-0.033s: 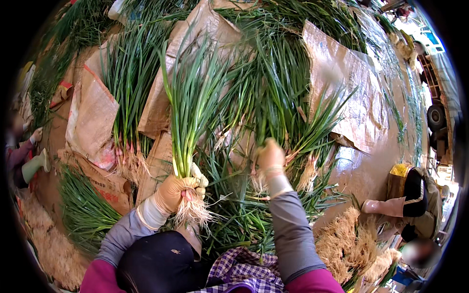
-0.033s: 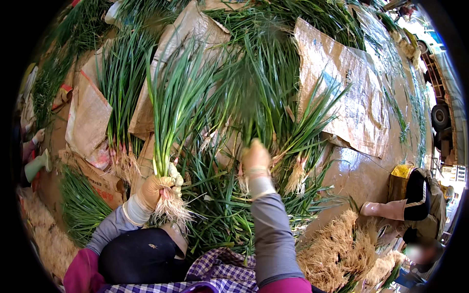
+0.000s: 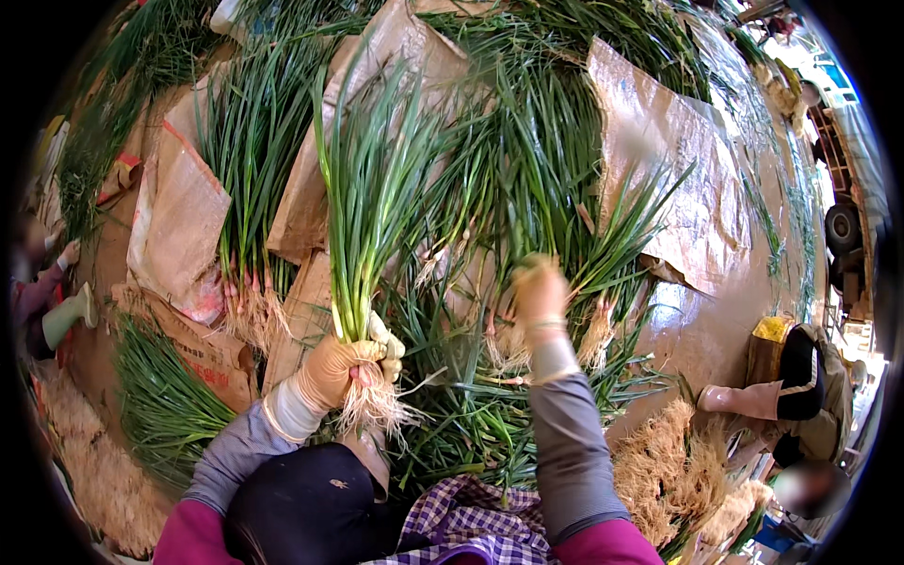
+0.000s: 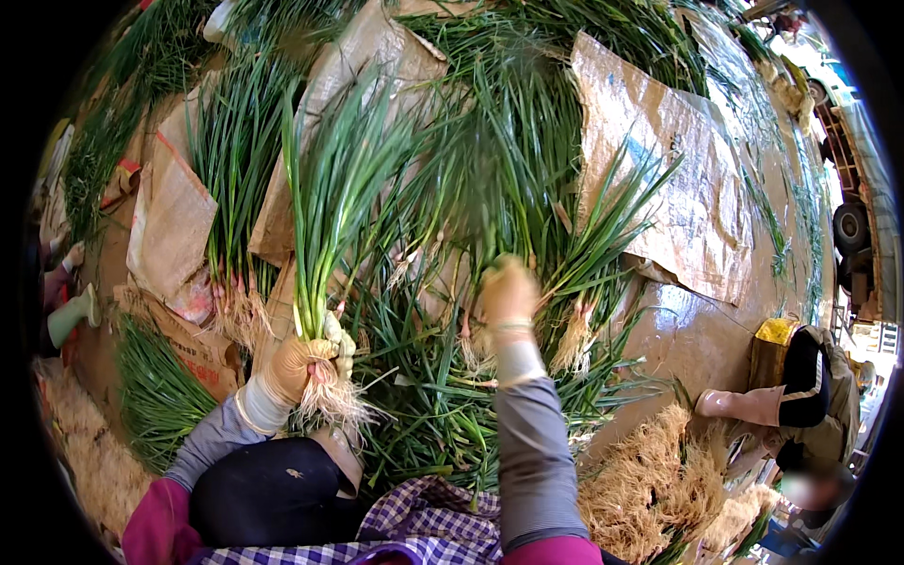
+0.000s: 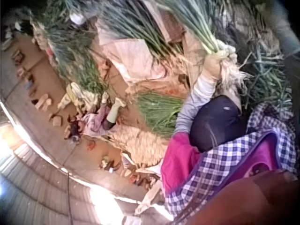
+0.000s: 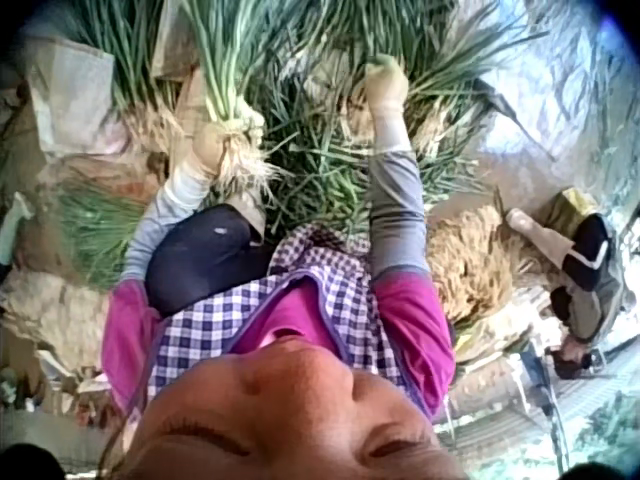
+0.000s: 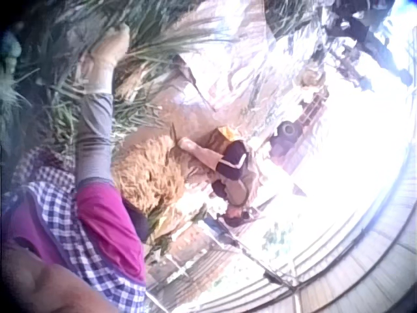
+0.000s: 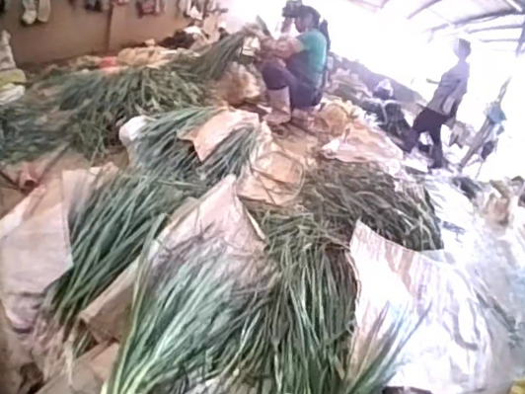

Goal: The person sorts bunches of green onions by hand, peeling off dry outer leaves and placing the cleaned onions into piles on the floor.

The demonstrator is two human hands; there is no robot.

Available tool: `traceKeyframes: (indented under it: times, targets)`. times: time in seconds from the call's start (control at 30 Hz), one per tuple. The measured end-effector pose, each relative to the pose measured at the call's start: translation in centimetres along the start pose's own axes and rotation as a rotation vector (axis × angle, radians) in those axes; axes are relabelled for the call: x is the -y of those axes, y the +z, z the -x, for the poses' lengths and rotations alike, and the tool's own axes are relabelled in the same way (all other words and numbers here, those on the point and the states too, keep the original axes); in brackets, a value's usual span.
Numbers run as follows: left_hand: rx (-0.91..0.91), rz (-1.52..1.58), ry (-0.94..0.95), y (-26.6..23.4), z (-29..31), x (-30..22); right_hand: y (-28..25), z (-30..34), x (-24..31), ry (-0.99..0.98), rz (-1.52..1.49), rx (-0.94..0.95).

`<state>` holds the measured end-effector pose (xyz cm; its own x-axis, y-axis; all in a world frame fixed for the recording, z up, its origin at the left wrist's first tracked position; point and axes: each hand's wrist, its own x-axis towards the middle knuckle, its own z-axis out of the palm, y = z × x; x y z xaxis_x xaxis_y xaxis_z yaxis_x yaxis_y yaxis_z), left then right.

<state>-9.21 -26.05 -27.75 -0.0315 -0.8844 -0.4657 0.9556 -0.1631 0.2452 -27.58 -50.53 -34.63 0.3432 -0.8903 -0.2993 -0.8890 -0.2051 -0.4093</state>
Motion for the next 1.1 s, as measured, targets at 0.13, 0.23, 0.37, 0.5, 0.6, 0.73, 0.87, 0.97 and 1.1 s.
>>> traceKeyframes:
  times: [0.13,0.23,0.37,0.5,0.6,0.73,0.87,0.97,1.1]
  targets:
    - [-0.090,-0.168,0.026,0.2,0.3,0.1,-4.9,0.8,0.7,0.166,-0.192,0.178]
    - [-0.089,-0.196,0.018,0.9,-0.9,0.6,-4.4,2.5,0.9,0.091,-0.120,0.088]
    - [-0.154,-0.133,-0.026,-0.5,-0.5,1.0,-1.7,2.2,0.4,0.075,0.078,0.003]
    - [-0.170,-0.086,-0.017,-1.5,0.3,0.8,0.2,2.1,3.6,0.144,0.284,0.240]
    - [-0.119,-0.114,-0.021,-0.4,-0.7,1.1,4.0,0.8,1.3,-0.037,0.505,0.215]
    - [-0.144,-0.181,-0.009,-0.5,-0.6,1.2,-1.1,0.6,1.2,0.122,-0.153,-0.015]
    - [-0.233,-0.460,-0.147,0.6,-1.0,1.5,-1.0,7.6,2.9,-0.068,-0.419,0.307]
    - [-0.196,-0.516,-0.185,-0.5,-1.5,3.8,1.5,13.8,7.2,-0.246,-0.251,0.256]
    - [-0.156,-0.380,-0.186,-0.4,-1.1,3.3,2.6,11.8,5.6,-0.089,-0.527,0.016]
